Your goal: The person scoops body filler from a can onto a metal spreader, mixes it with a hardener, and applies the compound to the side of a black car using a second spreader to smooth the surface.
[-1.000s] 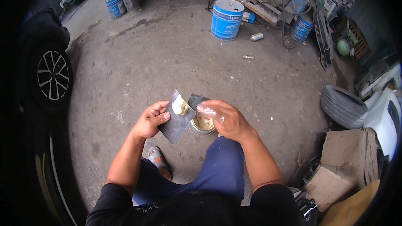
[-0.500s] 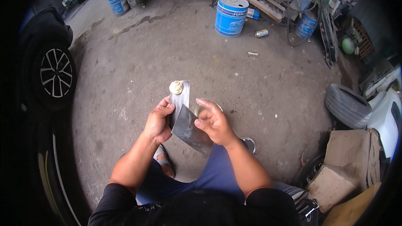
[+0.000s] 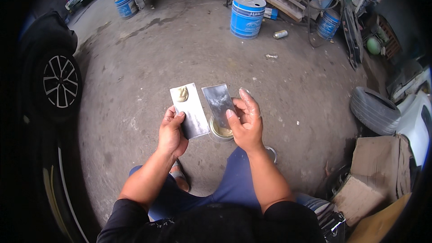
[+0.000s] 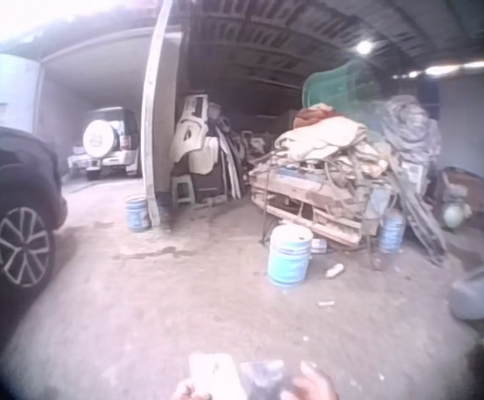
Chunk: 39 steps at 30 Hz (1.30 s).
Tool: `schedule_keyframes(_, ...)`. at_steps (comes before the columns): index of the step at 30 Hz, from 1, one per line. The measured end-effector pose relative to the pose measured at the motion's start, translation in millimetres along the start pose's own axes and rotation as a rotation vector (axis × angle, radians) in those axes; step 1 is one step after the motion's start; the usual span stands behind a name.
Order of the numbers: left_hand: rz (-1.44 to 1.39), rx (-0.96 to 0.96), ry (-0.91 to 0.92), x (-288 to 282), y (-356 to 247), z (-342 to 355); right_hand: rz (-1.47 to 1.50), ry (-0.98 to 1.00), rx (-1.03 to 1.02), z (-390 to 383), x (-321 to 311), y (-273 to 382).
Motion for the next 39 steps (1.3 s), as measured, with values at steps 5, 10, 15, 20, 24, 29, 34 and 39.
schedule_keyframes(5,-0.033,0.153,0.036,0.5,-1.7,-3.9,-0.321,0.144,-0.285,-24.6,28.8,29.6)
schedule_keyframes(10,0.012,0.275,0.088,2.1,-21.4,-2.0,-0.545,0.201,-0.388,-27.1,35.6,34.6)
schedule_keyframes(15,0.099,0.388,0.112,3.1,-22.6,-5.1,-0.496,0.16,-0.298,-13.8,43.9,50.9)
schedule_keyframes(20,0.186,0.509,0.16,10.5,-36.4,-7.7,-0.547,0.165,-0.28,-29.3,42.9,33.6)
schedule_keyframes(24,0.247,0.569,0.134,3.4,-41.6,-12.0,-0.559,0.168,-0.342,-20.1,56.3,55.8)
schedule_keyframes(29,0.127,0.538,0.151,8.1,-57.8,0.1,-0.647,0.295,-0.261,-49.7,36.9,-4.7)
schedule_keyframes(34,0.094,0.22,0.189,3.9,-48.9,7.5,-0.118,-0.026,0.302,-22.9,-4.3,-36.1)
schedule_keyframes(39,0.125,-0.143,0.287,21.0,3.9,-6.9,0.016,-0.064,0.46,-14.5,-5.5,-48.5)
Point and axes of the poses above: each hand's wrist, its own z-axis towards the middle knuckle, its own x-axis out of the palm, y = z × x, the point moved 8 cm from there along z, towards the middle knuckle, and after that the axes turned 11 degrees about -z, right-handed, at the moved point
